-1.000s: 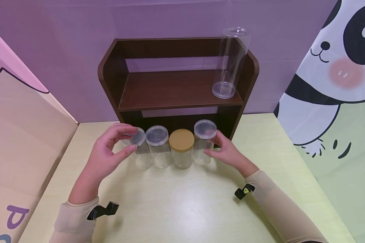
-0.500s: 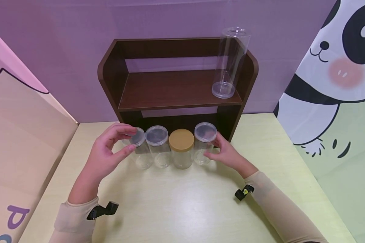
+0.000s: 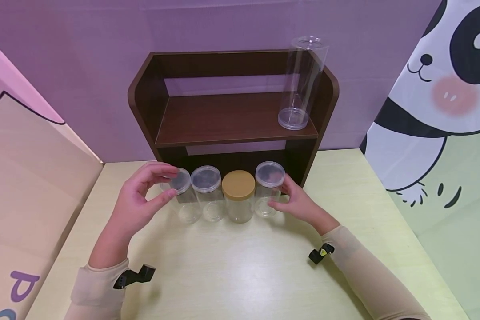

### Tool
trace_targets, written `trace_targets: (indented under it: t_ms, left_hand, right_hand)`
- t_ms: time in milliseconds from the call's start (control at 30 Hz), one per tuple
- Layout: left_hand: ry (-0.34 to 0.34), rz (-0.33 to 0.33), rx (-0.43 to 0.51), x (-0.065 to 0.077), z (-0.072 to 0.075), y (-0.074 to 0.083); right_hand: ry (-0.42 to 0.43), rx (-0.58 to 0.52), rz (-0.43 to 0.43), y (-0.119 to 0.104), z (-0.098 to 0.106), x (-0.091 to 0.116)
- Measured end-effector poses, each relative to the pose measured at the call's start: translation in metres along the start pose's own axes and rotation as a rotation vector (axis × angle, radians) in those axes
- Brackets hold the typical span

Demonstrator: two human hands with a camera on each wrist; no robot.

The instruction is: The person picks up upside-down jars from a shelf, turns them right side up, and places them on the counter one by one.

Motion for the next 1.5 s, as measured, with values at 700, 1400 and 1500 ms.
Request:
trace_targets:
  t_ms: [700, 1400, 1500]
  left_hand:
    - [0.488, 0.067, -0.183, -0.039, 0.056, -0.016]
    - [0.53, 0.013, -0.328, -0.059, 0.062, -0.019]
    - [0.532, 0.005, -0.331, -0.059, 0.062, -0.018]
  right_hand:
    - [0.018, 0.042, -0.012, -0.009, 0.011, 0.012]
    - [0.037, 0.046, 0.043, -0.023, 0.026, 0.019]
    - [0.061, 0.04, 0.079, -0.029, 0.032, 0.02]
Point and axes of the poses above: each hand's wrist, its own x-axis away from the middle knuckle, its own z-axis out of the back of the hand, y = z × x, the point moved 8 cm from there along -x, towards the middle knuckle, and after that the axes turned 6 degrees about x, right-handed, at the moved point
